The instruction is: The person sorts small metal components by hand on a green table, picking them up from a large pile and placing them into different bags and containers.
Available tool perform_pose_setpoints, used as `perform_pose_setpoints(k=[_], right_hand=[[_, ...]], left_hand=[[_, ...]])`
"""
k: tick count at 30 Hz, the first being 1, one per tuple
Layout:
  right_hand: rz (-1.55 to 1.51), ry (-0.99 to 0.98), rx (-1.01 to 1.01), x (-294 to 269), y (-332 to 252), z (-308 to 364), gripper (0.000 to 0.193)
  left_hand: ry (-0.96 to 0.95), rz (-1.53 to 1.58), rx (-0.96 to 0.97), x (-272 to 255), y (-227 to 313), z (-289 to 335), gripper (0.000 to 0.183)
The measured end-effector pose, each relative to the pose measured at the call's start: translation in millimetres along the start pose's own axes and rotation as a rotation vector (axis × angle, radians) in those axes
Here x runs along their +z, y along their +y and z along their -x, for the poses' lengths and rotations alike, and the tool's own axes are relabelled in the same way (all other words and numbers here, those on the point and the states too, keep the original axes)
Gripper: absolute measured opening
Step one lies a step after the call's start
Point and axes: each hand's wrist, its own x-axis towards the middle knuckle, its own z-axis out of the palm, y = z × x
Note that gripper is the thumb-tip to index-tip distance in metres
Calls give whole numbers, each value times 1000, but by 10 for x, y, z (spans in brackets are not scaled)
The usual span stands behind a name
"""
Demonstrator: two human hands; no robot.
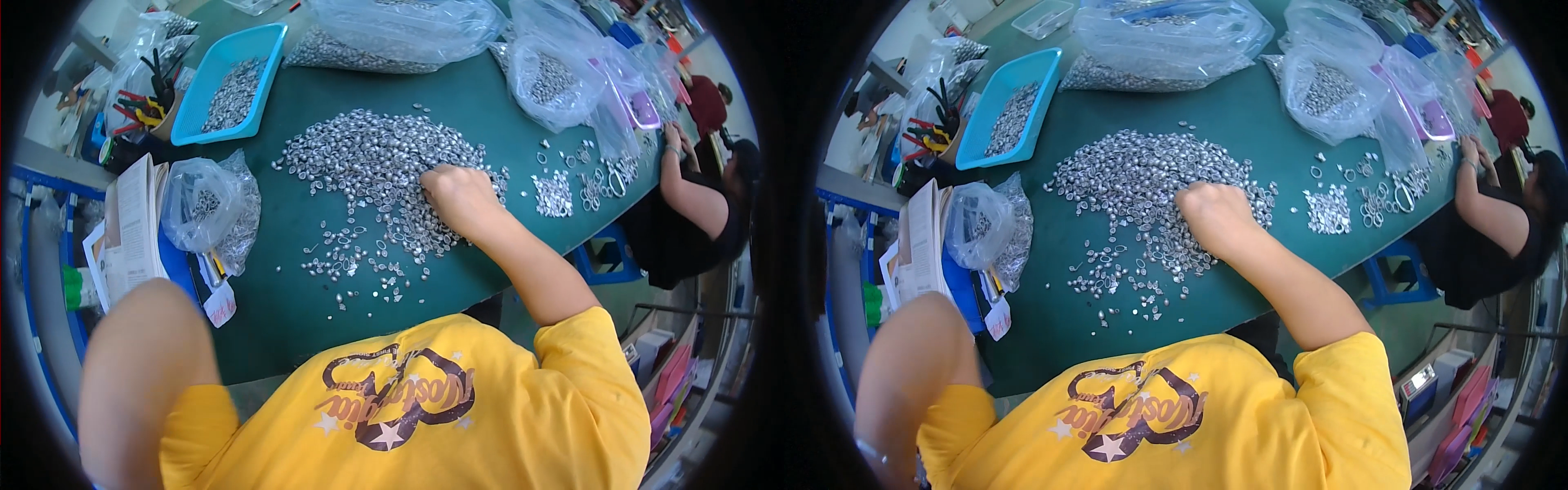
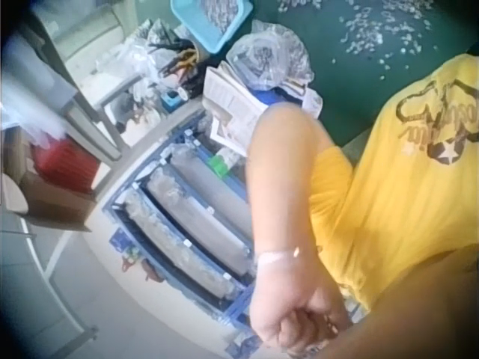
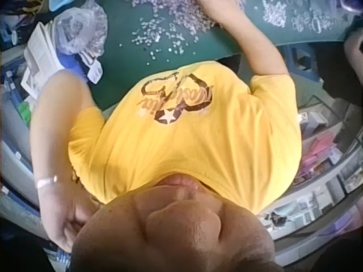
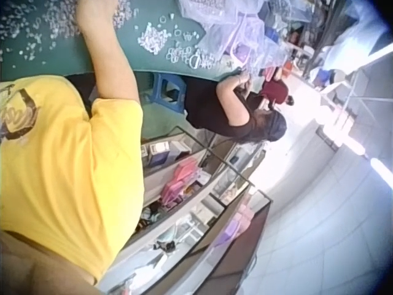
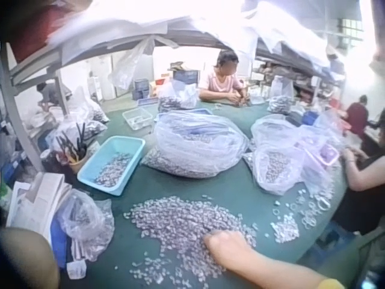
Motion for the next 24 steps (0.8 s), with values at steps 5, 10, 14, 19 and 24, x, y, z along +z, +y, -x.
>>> perform_pose_setpoints(k=[5, 10, 14, 19, 24], right_hand=[[-234, 161, 27, 97, 21, 96, 11], [-730, 81, 261, -43, -191, 220, 18], [-960, 55, 334, -58, -238, 299, 16], [-1320, 34, 467, -85, -301, 343, 15], [-2398, -148, 612, 10, -169, 417, 20]], left_hand=[[55, -76, 54, 57, 84, 112, 15], [114, -139, 67, 83, 141, 208, 15], [150, -169, 74, 60, 147, 254, 14], [201, -188, 67, -3, 156, 310, 14], [266, -205, 41, -71, 149, 386, 13]])
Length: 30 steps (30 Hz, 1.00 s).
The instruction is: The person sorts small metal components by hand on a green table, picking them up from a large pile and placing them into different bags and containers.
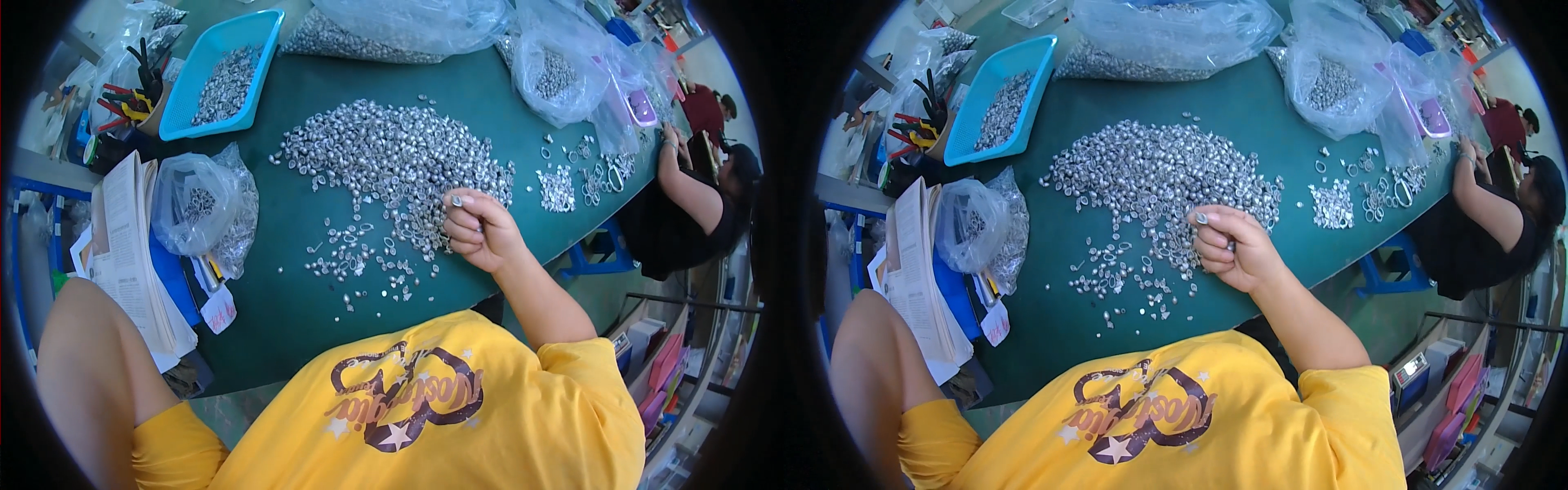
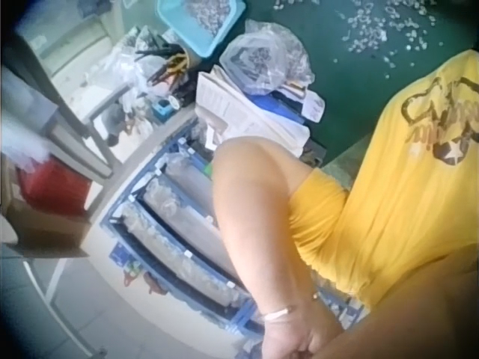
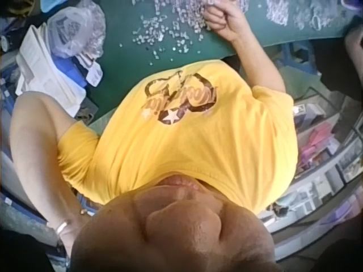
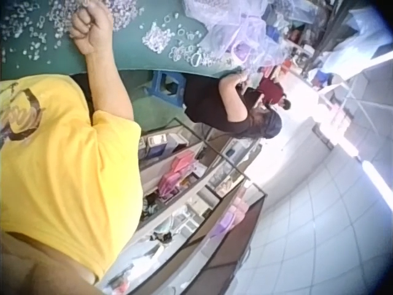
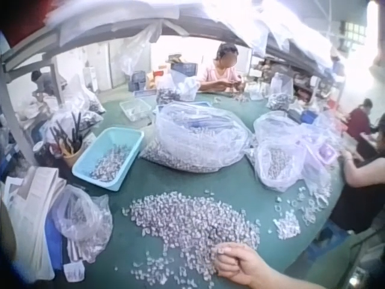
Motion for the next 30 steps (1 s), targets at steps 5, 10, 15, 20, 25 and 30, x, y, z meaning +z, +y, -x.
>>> perform_pose_setpoints(k=[5, 10, 15, 20, 25, 30], right_hand=[[13, 19, -55, -63, -106, -20, 21], [119, 122, -86, 84, -126, -46, 19], [59, 80, -76, 51, -91, 4, 19], [27, 25, -115, 33, -124, -14, 19], [1582, 324, -451, 68, -232, -166, 12], [2349, 49, -510, 155, -264, -328, 14]], left_hand=[[50, -2, -34, -109, -13, 47, 13], [83, 0, -54, -192, -35, 76, 12], [105, 14, -76, -241, -70, 107, 12], [118, 2, -77, -246, -56, 133, 11], [114, -13, -66, -202, -42, 150, 11], [93, -39, -31, -131, -28, 124, 11]])
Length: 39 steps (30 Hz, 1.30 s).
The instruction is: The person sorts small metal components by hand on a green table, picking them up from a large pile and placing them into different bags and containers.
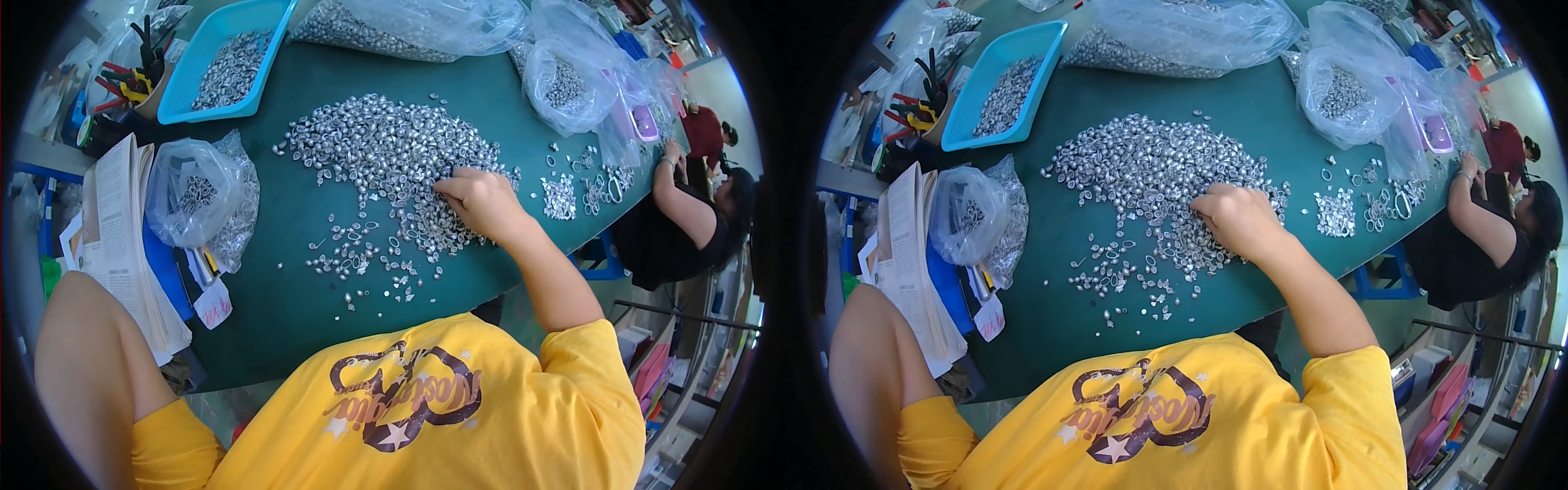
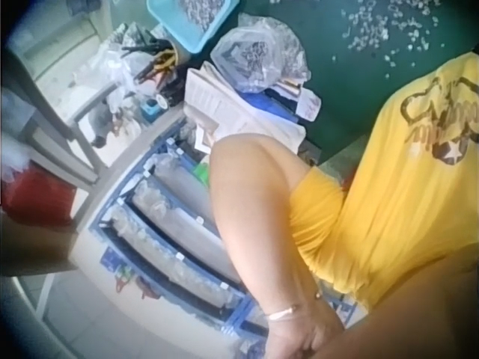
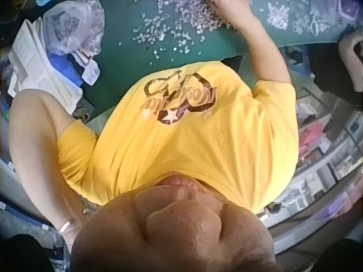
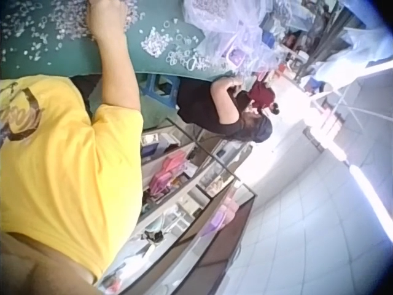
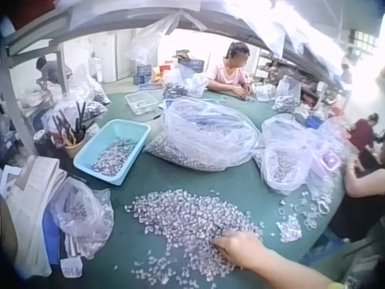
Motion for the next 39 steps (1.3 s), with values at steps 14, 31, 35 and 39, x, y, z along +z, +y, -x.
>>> perform_pose_setpoints(k=[14, 31, 35, 39], right_hand=[[27, 12, -165, 38, 86, -91, 20], [-585, 209, 48, 110, 28, -24, 9], [-1169, 100, 282, 100, 73, 167, 11], [-1608, 50, 350, 108, 110, 304, 10]], left_hand=[[-103, -36, 137, 229, 50, -175, 10], [-73, -1313, -313, 71, -1325, 20, 9], [-325, -1435, -463, -108, -1720, 384, 6], [-413, -1466, -538, -190, -1880, 466, 3]])
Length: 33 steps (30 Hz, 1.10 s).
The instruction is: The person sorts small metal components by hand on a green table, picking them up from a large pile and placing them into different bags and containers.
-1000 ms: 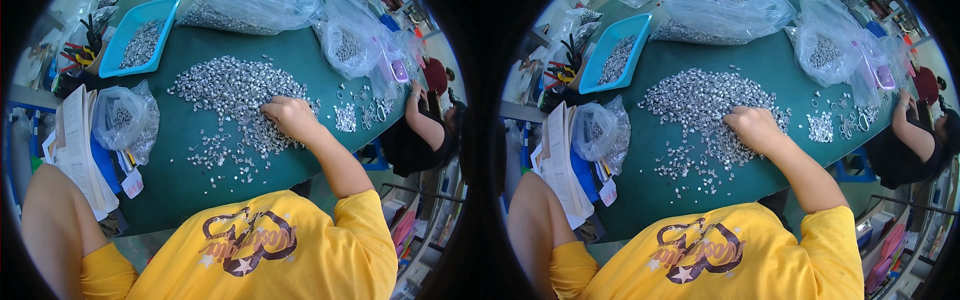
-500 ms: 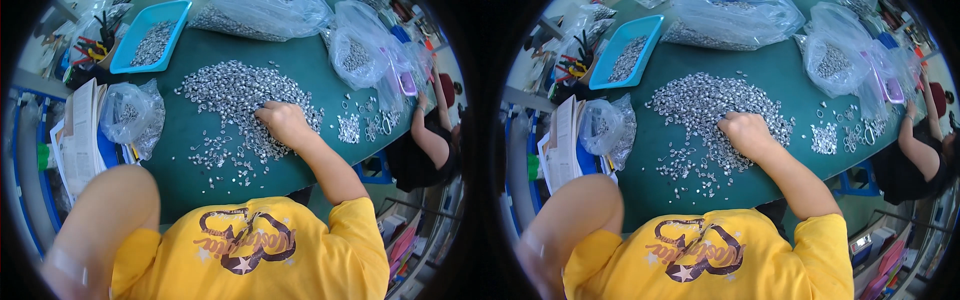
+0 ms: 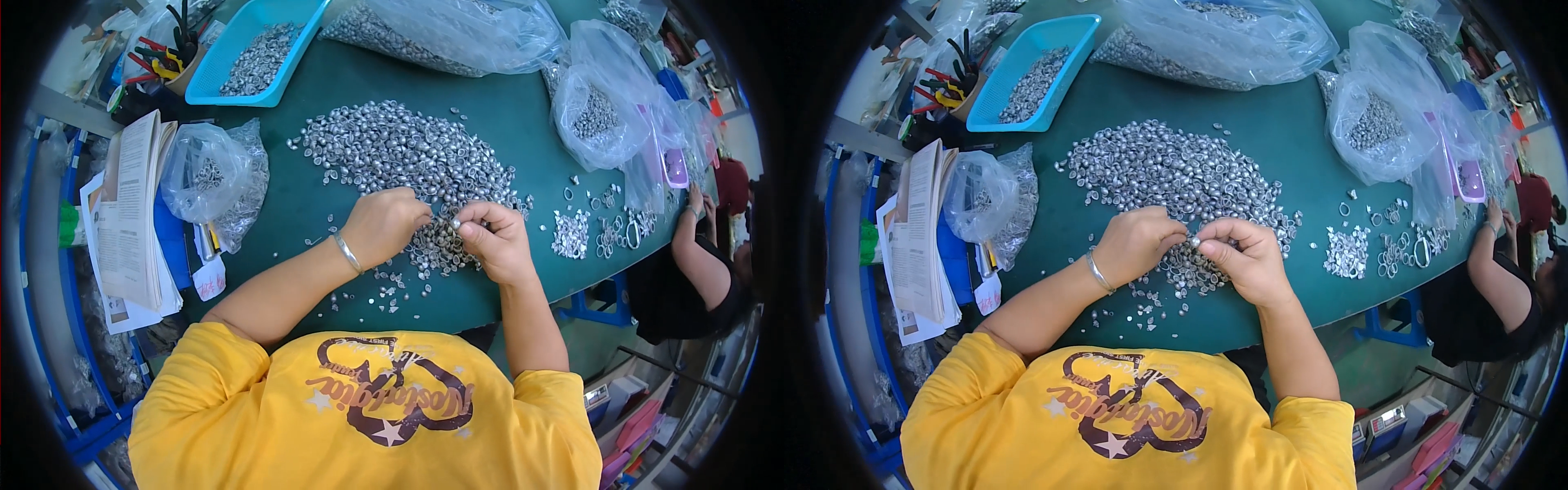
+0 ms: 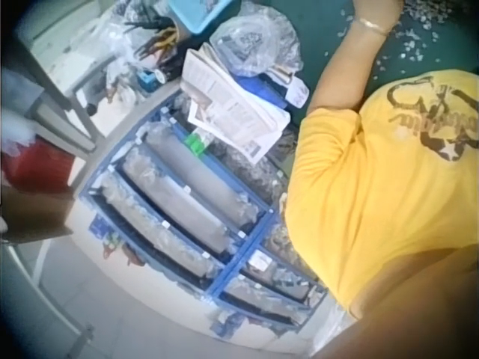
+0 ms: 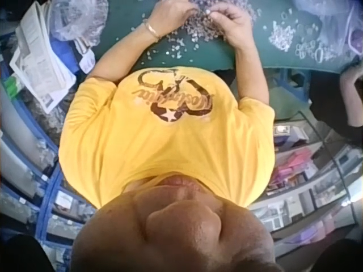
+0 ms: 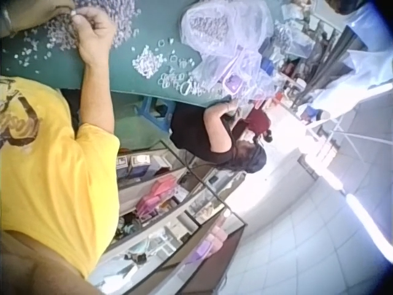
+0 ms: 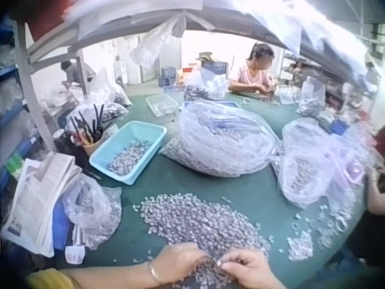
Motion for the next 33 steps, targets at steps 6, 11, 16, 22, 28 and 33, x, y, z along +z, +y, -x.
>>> perform_pose_setpoints(k=[6, 11, 16, 22, 28, 33], right_hand=[[-600, -150, -32, -52, 108, 46, 8], [-803, -119, -16, -47, -39, -8, 8], [433, 225, -159, 55, -49, -218, 10], [1513, 263, -545, 217, 27, -470, 14], [1243, 208, -494, 207, 6, -423, 12], [456, 141, -97, 257, -2, -178, 9]], left_hand=[[-70, -55, 6, 33, 36, -97, 8], [-51, 93, -89, 72, 10, -89, 9], [11, 833, -597, -108, 108, 33, 11], [-122, 1829, -824, -166, 52, 207, 10], [-87, 1907, -793, -171, 71, 231, 12], [-47, 1863, -829, -203, 97, 248, 11]])
